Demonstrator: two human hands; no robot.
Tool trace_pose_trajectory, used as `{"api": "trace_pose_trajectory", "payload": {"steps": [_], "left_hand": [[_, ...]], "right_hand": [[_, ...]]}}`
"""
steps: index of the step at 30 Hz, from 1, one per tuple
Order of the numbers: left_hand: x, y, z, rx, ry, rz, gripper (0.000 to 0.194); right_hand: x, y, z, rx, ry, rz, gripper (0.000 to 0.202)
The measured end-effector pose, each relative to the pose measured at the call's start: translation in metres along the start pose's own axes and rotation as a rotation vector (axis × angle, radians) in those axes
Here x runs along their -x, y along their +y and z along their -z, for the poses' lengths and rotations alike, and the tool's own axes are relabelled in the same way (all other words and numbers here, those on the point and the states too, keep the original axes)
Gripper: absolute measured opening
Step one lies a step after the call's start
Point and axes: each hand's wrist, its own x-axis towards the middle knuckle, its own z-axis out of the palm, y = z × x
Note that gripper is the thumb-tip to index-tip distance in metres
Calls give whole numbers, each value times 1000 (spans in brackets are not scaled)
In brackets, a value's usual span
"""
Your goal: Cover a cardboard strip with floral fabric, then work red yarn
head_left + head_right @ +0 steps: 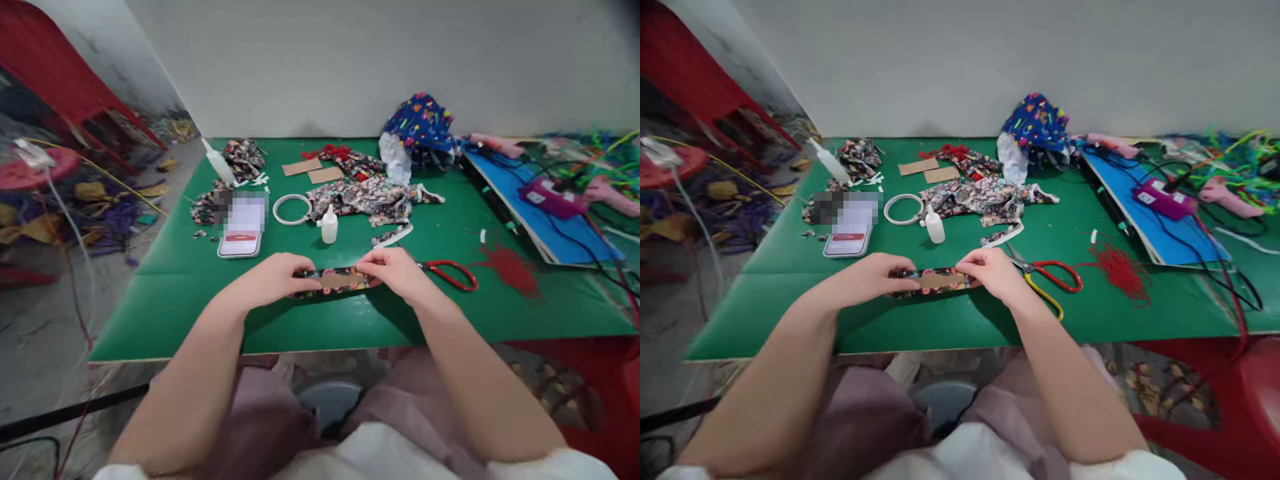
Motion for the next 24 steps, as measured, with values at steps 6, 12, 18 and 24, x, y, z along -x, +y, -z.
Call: {"api": "trace_pose_trajectory", "payload": {"steps": [6,12,18,24], "left_hand": [[2,-13,1,-211,95,117,35],[13,-6,-5,-433,512,36,29],[2,24,-64,-623,339,-221,28],[0,29,-84,-688,331,-189,32]], "right_hand": [[2,8,1,262,-45,64,15],[5,4,5,752,277,512,11],[4,11,-10,847,178,765,9],[8,12,-6,936,64,694,9]]}}
